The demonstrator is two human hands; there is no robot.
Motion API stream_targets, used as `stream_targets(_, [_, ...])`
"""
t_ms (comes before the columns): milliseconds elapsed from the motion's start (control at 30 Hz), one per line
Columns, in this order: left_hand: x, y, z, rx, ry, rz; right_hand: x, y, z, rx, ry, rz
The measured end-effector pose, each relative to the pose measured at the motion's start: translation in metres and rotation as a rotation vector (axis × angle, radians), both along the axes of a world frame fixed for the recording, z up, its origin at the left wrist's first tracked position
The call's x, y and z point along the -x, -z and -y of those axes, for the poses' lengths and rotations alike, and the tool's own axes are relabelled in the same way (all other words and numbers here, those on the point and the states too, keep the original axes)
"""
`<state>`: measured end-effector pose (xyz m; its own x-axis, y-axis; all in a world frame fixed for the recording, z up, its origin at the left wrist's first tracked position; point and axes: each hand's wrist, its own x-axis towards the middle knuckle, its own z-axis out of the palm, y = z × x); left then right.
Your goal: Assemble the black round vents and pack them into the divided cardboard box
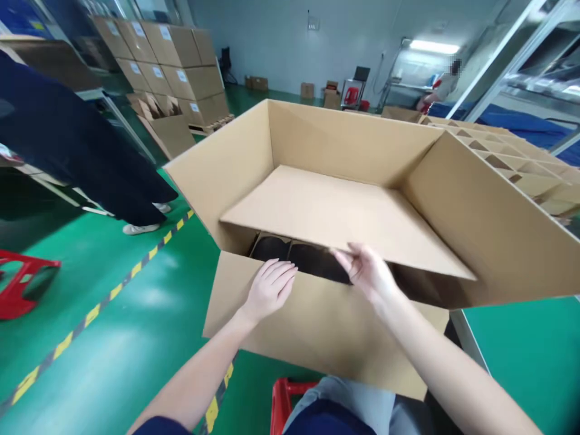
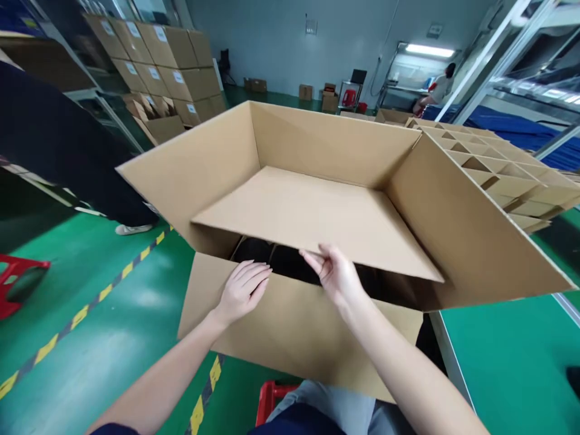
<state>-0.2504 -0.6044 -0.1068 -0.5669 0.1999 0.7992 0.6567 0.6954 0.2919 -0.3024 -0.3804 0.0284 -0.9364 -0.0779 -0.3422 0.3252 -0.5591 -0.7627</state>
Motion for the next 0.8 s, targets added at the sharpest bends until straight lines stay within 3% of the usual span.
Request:
stream_targets(67, [-0.003,-0.003,0.0,-0.008,0.006,-0.022,-0.003,0.022,0.003,0.019,0.004,0.125])
stream_targets(133, [-0.007,-0.011,0.002,-0.017,0.023,-0.056,-0.006,0.028,0.007,0.071,-0.03,0.192])
stream_targets(200, [-0.01,-0.025,0.003,-0.017,0.062,-0.081,-0.01,0.022,0.008,0.104,-0.137,0.219])
stream_targets(300, [-0.001,-0.056,0.004,-0.04,0.078,-0.1,-0.028,0.009,0.001,0.038,-0.432,0.188])
stream_targets(400, [0.035,-0.089,0.001,-0.048,0.03,0.01,-0.057,0.005,-0.015,-0.052,-0.809,0.045])
stream_targets(500, [0.092,-0.105,-0.007,0.19,0.042,0.465,-0.087,0.006,-0.032,-0.152,-1.059,-0.069])
stream_targets(567, [0.127,-0.1,-0.017,0.405,0.105,0.763,-0.103,0.003,-0.045,-0.273,-1.136,-0.141])
stream_targets(633, [0.152,-0.086,-0.028,0.556,0.174,0.93,-0.115,-0.005,-0.06,-0.464,-1.212,-0.246])
stream_targets(733, [0.168,-0.057,-0.042,0.716,0.221,1.077,-0.128,-0.019,-0.084,-0.783,-1.304,-0.393])
stream_targets(800, [0.171,-0.04,-0.048,0.793,0.212,1.137,-0.137,-0.027,-0.1,-0.89,-1.292,-0.419])
